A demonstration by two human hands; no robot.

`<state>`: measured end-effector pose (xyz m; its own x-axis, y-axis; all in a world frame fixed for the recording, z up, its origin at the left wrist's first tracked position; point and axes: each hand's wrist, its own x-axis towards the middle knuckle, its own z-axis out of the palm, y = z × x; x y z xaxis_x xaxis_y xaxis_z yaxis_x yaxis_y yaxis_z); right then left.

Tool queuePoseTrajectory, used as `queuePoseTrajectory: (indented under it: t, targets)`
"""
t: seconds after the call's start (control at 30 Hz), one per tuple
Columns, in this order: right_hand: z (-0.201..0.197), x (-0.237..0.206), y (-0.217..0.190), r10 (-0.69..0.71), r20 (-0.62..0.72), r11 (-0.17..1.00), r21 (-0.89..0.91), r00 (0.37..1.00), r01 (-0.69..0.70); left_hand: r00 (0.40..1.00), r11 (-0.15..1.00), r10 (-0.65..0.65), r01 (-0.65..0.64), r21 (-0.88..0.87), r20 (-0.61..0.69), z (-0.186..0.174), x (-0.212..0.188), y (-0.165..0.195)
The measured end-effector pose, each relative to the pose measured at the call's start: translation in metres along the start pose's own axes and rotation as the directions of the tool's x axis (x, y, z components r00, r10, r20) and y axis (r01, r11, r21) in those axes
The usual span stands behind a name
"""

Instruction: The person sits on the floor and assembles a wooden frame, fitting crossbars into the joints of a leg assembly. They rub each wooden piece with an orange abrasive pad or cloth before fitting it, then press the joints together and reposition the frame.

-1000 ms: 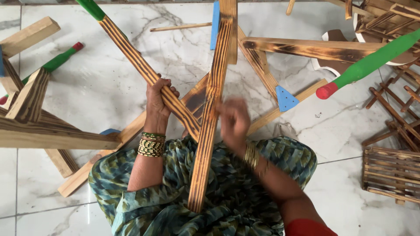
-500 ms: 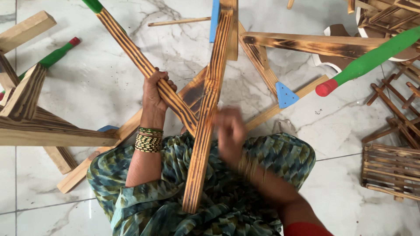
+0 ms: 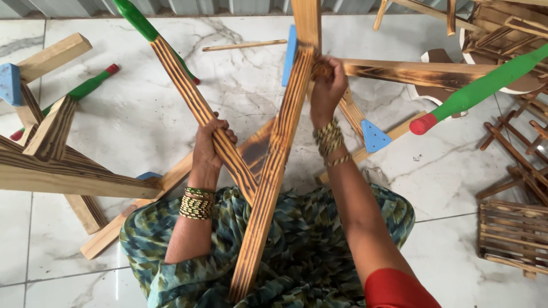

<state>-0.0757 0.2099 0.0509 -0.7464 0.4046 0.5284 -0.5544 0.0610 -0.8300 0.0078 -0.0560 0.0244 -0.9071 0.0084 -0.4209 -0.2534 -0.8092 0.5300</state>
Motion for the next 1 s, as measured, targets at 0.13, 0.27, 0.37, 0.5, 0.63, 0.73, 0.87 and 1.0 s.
queuePoseTrajectory:
  t: [0.13, 0.27, 0.37, 0.5, 0.63, 0.73, 0.87, 1.0]
  targets:
    - [0.004, 0.009, -0.005, -0.113, -0.023, 0.992, 0.044, 0.993, 0.114, 1.000, 1.000, 0.021, -0.021, -0.001, -0.008, 0.000, -0.007, -0.007]
    - [0.011, 0.028, -0.036, -0.266, 0.087, 0.913, -0.296, 0.960, 0.280, 0.999, 0.998, 0.044, -0.044, 0.043, -0.014, 0.000, -0.010, -0.008]
    - [0.025, 0.048, -0.055, -0.417, 0.145, 0.836, -0.327, 0.897, 0.441, 0.998, 0.998, 0.053, -0.052, 0.038, -0.026, 0.003, -0.011, -0.008]
    - [0.025, 0.047, -0.071, -0.342, 0.242, 0.812, -0.410, 0.908, 0.415, 0.998, 0.998, 0.062, -0.062, -0.016, -0.012, 0.003, -0.013, -0.006]
    - [0.021, 0.032, -0.076, -0.252, 0.439, 0.721, -0.510, 0.862, 0.470, 0.994, 0.994, 0.094, -0.090, 0.068, -0.061, 0.000, -0.014, -0.006]
    - [0.029, 0.037, -0.079, -0.313, 0.491, 0.654, -0.509, 0.813, 0.559, 0.992, 0.990, 0.103, -0.096, 0.103, -0.072, 0.000, -0.016, -0.014]
    - [0.044, 0.072, -0.097, -0.546, 0.534, 0.347, -0.558, 0.646, 0.754, 0.991, 0.991, 0.097, -0.089, 0.097, -0.088, 0.001, -0.016, -0.019]
    - [0.044, 0.110, -0.123, -0.624, 0.468, 0.353, -0.546, 0.626, 0.760, 0.991, 0.993, 0.109, -0.105, 0.053, -0.078, 0.000, -0.015, -0.017]
